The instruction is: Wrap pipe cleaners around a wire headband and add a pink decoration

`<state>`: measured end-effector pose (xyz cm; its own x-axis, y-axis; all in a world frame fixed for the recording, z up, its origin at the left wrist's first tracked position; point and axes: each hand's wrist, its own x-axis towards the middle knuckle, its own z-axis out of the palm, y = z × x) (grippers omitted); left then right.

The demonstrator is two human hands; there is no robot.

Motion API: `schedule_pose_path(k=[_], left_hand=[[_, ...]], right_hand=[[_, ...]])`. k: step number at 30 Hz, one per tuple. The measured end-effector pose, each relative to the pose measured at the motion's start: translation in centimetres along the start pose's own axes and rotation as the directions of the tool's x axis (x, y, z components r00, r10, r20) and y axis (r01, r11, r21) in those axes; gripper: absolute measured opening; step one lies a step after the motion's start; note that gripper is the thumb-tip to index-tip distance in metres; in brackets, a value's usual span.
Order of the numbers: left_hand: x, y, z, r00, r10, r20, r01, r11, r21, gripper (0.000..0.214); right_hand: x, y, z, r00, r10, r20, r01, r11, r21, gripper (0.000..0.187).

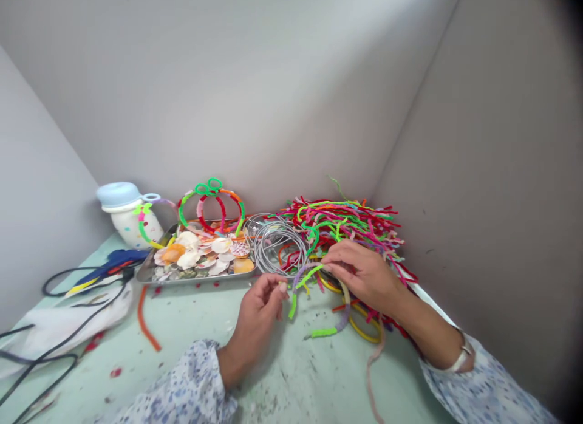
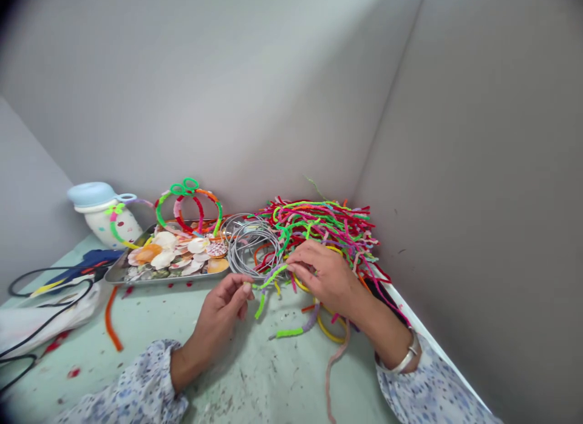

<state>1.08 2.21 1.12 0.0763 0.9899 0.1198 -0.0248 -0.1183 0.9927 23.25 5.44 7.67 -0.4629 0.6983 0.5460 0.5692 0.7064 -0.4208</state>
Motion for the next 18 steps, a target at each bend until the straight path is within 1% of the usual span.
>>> schedule_pose_path(k=[2, 4, 6, 10, 12, 15, 18], left_hand=[[0.2, -0.2, -0.1, 1.000, -0.002, -0.014, 0.002, 1.000, 0.030, 0.016], [0.4, -0.3, -0.2, 0.999, -0.020, -0.029, 0.021, 1.000, 0.012, 0.020], [0.6, -0.2, -0.3, 0.998, -0.053, -0.042, 0.051, 0.998, -0.046, 0.022], [0.8, 0.5, -0.6, 0.989, -0.121, -0.086, 0.104, 0.978, -0.183, 0.021], [0.9, 0.8, -0.6, 0.983, -0.142, -0.113, 0.116, 0.970, -0.213, 0.021], [1.1, 0.9, -0.5, 0.980, -0.151, -0.131, 0.121, 0.970, -0.211, 0.021], [1.2, 0.6, -0.5, 0.981, -0.144, -0.131, 0.118, 0.975, -0.190, 0.022]], right_hand=[[-0.1, -0.1, -0.1, 1.000, -0.004, 0.009, 0.004, 1.000, -0.008, 0.010], [-0.1, 0.0, -0.2, 1.000, -0.010, 0.018, 0.011, 1.000, -0.028, 0.012], [-0.2, 0.1, -0.5, 0.999, -0.017, 0.042, 0.019, 0.998, -0.053, 0.013], [-0.5, 0.1, -0.8, 0.992, 0.001, 0.125, 0.016, 0.991, -0.134, 0.013], [-0.6, -0.2, -0.9, 0.986, 0.010, 0.166, 0.022, 0.982, -0.189, 0.014], [-0.7, -0.6, -0.9, 0.976, 0.024, 0.215, 0.032, 0.967, -0.252, 0.014], [-0.7, -0.7, -0.7, 0.970, 0.053, 0.239, 0.023, 0.951, -0.308, 0.014]])
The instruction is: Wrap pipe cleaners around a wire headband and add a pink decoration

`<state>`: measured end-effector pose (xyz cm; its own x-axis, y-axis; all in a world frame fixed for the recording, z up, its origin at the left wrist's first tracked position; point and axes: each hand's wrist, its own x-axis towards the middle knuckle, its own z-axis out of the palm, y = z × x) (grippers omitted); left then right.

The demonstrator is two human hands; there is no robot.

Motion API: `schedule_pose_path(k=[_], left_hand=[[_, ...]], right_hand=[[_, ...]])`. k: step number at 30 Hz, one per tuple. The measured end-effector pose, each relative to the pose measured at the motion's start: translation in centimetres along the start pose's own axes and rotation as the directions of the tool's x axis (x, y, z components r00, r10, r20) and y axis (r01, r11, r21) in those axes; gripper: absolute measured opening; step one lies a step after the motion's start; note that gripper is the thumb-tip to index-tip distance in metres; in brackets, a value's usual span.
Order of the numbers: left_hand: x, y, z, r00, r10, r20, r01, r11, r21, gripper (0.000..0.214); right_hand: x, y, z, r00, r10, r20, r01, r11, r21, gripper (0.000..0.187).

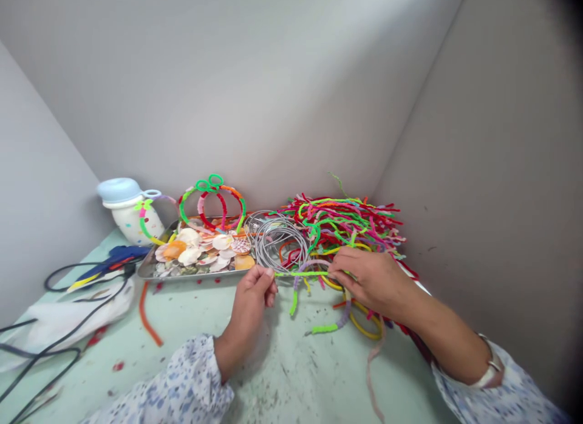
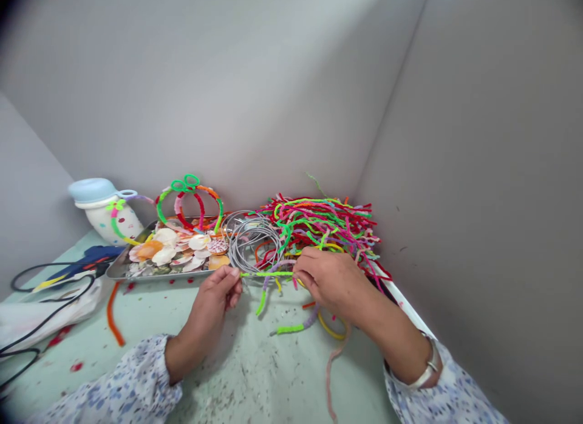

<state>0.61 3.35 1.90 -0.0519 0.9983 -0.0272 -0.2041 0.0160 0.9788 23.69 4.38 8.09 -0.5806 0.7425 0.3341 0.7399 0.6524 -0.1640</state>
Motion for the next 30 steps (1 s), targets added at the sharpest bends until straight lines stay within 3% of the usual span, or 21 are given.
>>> schedule_pose_path(k=[4, 8, 13, 15, 17, 22, 26, 30], left_hand=[[0.0, -0.1, -0.2, 0.998, 0.051, 0.028, -0.053, 0.995, 0.081, 0.023], [-0.3, 0.1, -0.1, 0.997, 0.045, 0.060, -0.053, 0.988, 0.142, 0.023], [-0.9, -0.3, 0.4, 0.983, 0.079, 0.166, -0.107, 0.980, 0.170, 0.014], [-1.2, -0.5, 0.4, 0.971, 0.113, 0.212, -0.158, 0.966, 0.207, 0.030], [-1.3, -0.6, 0.3, 0.954, 0.171, 0.248, -0.240, 0.929, 0.283, 0.040], [-1.1, -0.6, 0.0, 0.893, 0.336, 0.298, -0.444, 0.758, 0.477, 0.016], [-0.8, -0.7, -0.2, 0.887, 0.356, 0.293, -0.462, 0.689, 0.559, 0.014], [-1.0, -0.4, -0.2, 0.899, 0.338, 0.279, -0.438, 0.673, 0.596, 0.013]], right_hand=[[-0.1, 0.8, -0.2, 0.998, 0.063, -0.009, -0.064, 0.993, -0.098, 0.018], [-0.4, 2.5, -1.0, 0.991, 0.094, -0.090, -0.106, 0.985, -0.139, 0.017], [-0.5, 2.7, -1.7, 0.996, 0.035, -0.080, -0.038, 0.999, -0.033, 0.015], [-0.5, 2.1, -1.8, 0.999, 0.017, -0.047, -0.015, 0.999, 0.032, 0.016], [-0.5, 1.6, -1.8, 1.000, 0.012, -0.024, -0.011, 0.997, 0.074, 0.017], [-0.4, 1.3, -1.8, 1.000, 0.024, 0.005, -0.025, 0.992, 0.120, 0.016], [-0.5, 1.4, -1.9, 1.000, 0.025, -0.003, -0.024, 0.990, 0.141, 0.016], [-0.6, 0.9, -2.3, 0.999, 0.031, 0.011, -0.032, 0.993, 0.116, 0.015]])
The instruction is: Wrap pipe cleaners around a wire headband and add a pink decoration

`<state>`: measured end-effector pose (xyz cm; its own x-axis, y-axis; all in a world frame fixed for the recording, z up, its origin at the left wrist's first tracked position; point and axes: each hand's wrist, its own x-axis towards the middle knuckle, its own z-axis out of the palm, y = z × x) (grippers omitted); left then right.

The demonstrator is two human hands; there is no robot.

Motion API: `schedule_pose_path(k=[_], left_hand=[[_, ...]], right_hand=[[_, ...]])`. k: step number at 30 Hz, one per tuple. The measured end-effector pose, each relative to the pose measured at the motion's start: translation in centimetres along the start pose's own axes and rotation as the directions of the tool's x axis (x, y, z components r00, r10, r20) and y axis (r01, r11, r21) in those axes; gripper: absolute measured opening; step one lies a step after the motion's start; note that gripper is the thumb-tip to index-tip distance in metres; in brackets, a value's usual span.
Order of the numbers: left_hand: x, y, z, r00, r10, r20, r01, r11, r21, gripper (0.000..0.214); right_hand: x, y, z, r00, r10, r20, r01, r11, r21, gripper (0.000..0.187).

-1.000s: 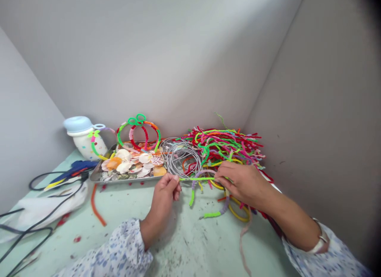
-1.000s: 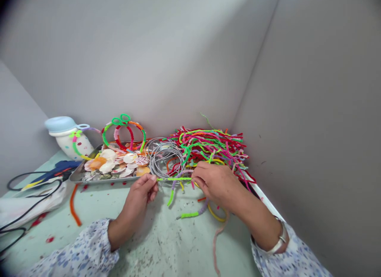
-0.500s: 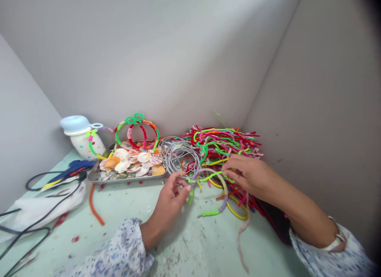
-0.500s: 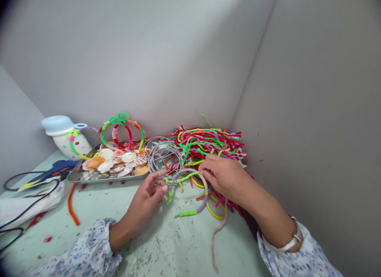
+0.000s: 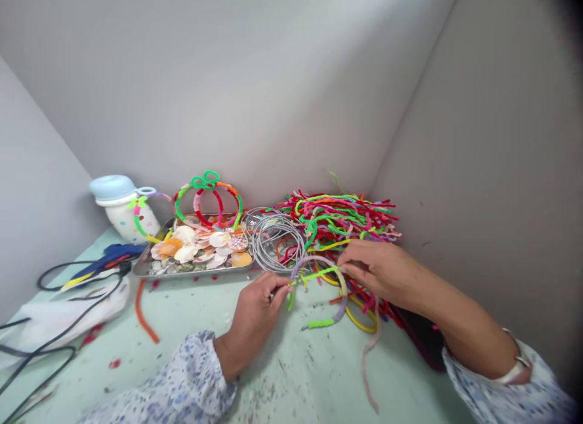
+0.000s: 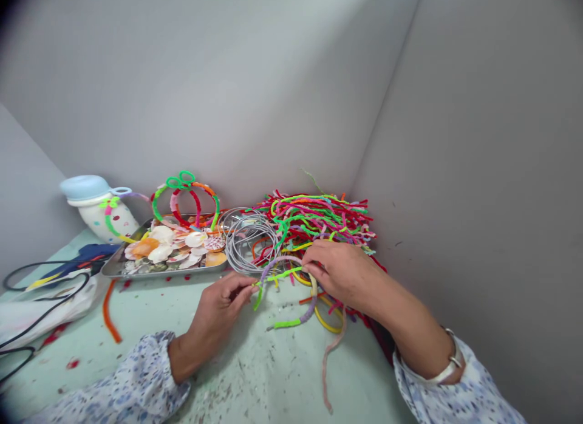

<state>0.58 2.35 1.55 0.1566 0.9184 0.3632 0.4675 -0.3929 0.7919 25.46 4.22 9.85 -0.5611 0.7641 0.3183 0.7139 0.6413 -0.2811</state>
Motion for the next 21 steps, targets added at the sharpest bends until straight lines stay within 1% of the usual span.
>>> schedule_pose_path(k=[3, 5, 6, 8, 10, 12, 15, 16, 18, 21], left_hand=[[0.1, 0.3, -0.1, 0.997, -0.053, -0.052, 0.052, 0.998, -0.023, 0.015], [0.1, 0.3, -0.1, 0.990, -0.112, -0.086, 0.105, 0.991, -0.083, 0.016], [0.1, 0.3, 0.0, 0.986, -0.140, -0.088, 0.129, 0.984, -0.119, 0.016], [0.1, 0.3, 0.2, 0.983, -0.175, -0.054, 0.162, 0.970, -0.181, 0.016], [-0.1, 0.4, 0.4, 0.986, -0.165, -0.002, 0.161, 0.968, -0.193, 0.015], [-0.5, 0.7, 0.6, 0.992, -0.123, 0.039, 0.128, 0.978, -0.164, 0.015], [-0.9, 1.4, 0.8, 0.994, -0.067, 0.087, 0.077, 0.989, -0.128, 0.014], [-1.0, 1.6, 0.8, 0.993, -0.062, 0.102, 0.075, 0.989, -0.125, 0.015], [-1.1, 1.8, 0.8, 0.991, -0.071, 0.117, 0.086, 0.989, -0.123, 0.016], [-0.9, 1.7, 0.8, 0.988, -0.082, 0.132, 0.100, 0.986, -0.134, 0.018]], right_hand=[[-0.1, -0.7, -0.2, 0.999, 0.018, 0.039, -0.016, 0.999, -0.035, 0.017], [-0.3, -0.9, -0.3, 0.998, 0.024, 0.065, -0.020, 0.998, -0.061, 0.018], [-0.3, -1.0, -0.3, 0.997, 0.029, 0.069, -0.023, 0.996, -0.081, 0.018], [-0.5, -0.9, -0.2, 0.997, 0.054, 0.059, -0.046, 0.990, -0.136, 0.017], [-0.6, -0.9, 0.1, 0.995, 0.079, 0.054, -0.067, 0.980, -0.187, 0.015], [-0.7, -1.2, 0.7, 0.996, 0.071, 0.060, -0.058, 0.977, -0.204, 0.009], [-0.5, -2.4, 1.7, 0.998, -0.002, 0.058, 0.013, 0.981, -0.193, 0.016], [-0.4, -2.9, 2.0, 0.997, -0.032, 0.069, 0.044, 0.982, -0.183, 0.014], [0.0, -3.7, 2.5, 0.991, -0.079, 0.108, 0.095, 0.984, -0.153, 0.004], [0.4, -4.2, 3.0, 0.984, -0.111, 0.136, 0.128, 0.984, -0.122, 0.015]])
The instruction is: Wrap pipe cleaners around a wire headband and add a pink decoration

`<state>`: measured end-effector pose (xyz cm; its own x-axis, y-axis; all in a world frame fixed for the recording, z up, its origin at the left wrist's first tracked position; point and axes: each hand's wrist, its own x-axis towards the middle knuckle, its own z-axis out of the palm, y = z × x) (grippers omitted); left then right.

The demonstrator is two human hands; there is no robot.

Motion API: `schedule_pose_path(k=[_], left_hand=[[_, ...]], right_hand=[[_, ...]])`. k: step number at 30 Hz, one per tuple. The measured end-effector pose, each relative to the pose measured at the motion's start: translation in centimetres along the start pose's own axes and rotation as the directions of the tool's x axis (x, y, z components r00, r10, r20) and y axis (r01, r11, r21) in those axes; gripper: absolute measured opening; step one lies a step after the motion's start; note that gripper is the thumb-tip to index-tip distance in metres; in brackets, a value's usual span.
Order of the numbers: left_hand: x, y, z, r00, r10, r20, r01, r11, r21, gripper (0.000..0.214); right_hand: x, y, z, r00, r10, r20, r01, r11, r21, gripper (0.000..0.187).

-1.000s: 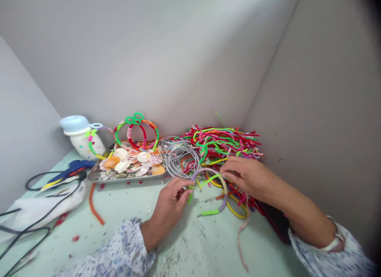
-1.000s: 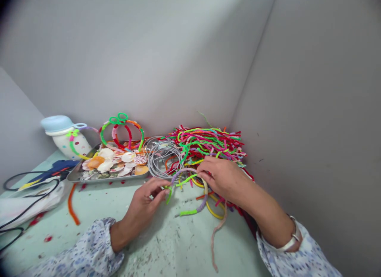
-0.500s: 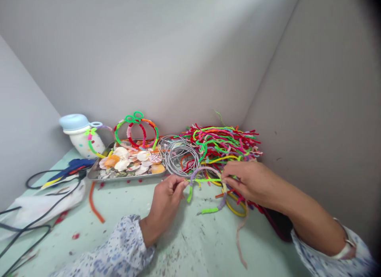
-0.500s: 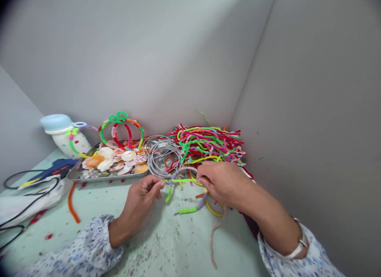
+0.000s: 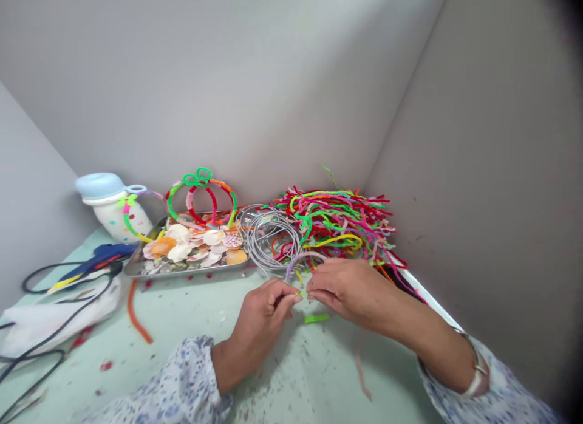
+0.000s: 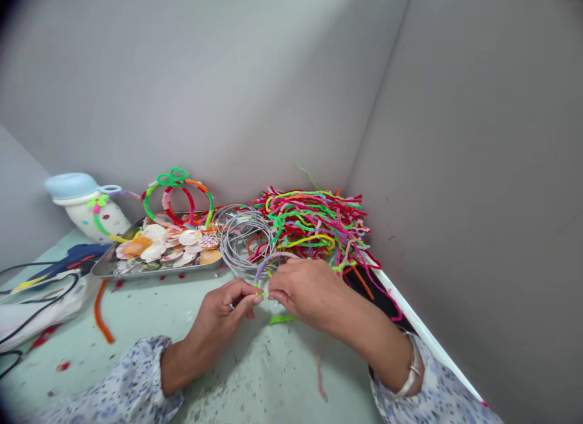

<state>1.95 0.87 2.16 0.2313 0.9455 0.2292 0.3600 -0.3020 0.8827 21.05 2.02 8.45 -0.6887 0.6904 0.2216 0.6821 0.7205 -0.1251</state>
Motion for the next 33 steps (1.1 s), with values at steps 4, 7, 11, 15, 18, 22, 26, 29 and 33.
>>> schedule_pose_path(k=[4, 7, 11, 15, 18, 22, 26, 29, 33], left_hand=[[0.1, -0.4, 0.1, 0.997, -0.031, 0.071, 0.033, 0.999, -0.032, 0.013], [-0.5, -0.6, 0.2, 0.992, -0.048, 0.120, 0.036, 0.995, 0.097, 0.033], [-1.5, -0.4, 0.6, 0.963, 0.024, 0.268, -0.148, 0.879, 0.453, 0.013], [-1.7, -0.2, 0.9, 0.925, 0.037, 0.378, -0.272, 0.758, 0.593, 0.015], [-1.5, -0.2, 0.8, 0.938, 0.063, 0.341, -0.262, 0.774, 0.576, 0.021], [-1.2, 0.1, 0.2, 0.974, 0.166, 0.157, -0.215, 0.898, 0.383, 0.016], [-0.8, 0.7, -0.3, 0.984, 0.095, -0.154, -0.083, 0.993, 0.088, 0.012], [-0.6, 1.2, -0.5, 0.969, -0.079, -0.233, 0.032, 0.980, -0.197, 0.014], [-0.4, 1.8, -0.5, 0.966, -0.183, -0.184, 0.088, 0.898, -0.431, 0.019]], right_hand=[[-0.4, 0.8, 0.2, 0.999, 0.013, -0.032, -0.016, 0.997, -0.081, 0.020], [-1.0, 1.8, 0.1, 0.995, 0.081, -0.057, -0.090, 0.981, -0.173, 0.018], [-1.5, 2.2, -0.5, 0.991, 0.120, -0.055, -0.127, 0.980, -0.154, 0.019], [-1.3, 1.3, -0.8, 0.989, 0.123, -0.082, -0.133, 0.982, -0.134, 0.021], [-1.2, 0.6, -1.4, 0.984, 0.153, -0.094, -0.166, 0.975, -0.150, 0.022], [-1.4, 0.0, -3.1, 0.956, 0.108, -0.273, -0.154, 0.976, -0.154, 0.020], [-2.2, -1.2, -5.2, 0.866, 0.103, -0.489, -0.111, 0.994, 0.013, 0.017], [-2.5, -2.2, -5.8, 0.864, 0.339, -0.372, -0.231, 0.924, 0.305, 0.017], [-1.2, -2.4, -3.7, 0.912, 0.403, 0.079, -0.375, 0.738, 0.561, 0.020]])
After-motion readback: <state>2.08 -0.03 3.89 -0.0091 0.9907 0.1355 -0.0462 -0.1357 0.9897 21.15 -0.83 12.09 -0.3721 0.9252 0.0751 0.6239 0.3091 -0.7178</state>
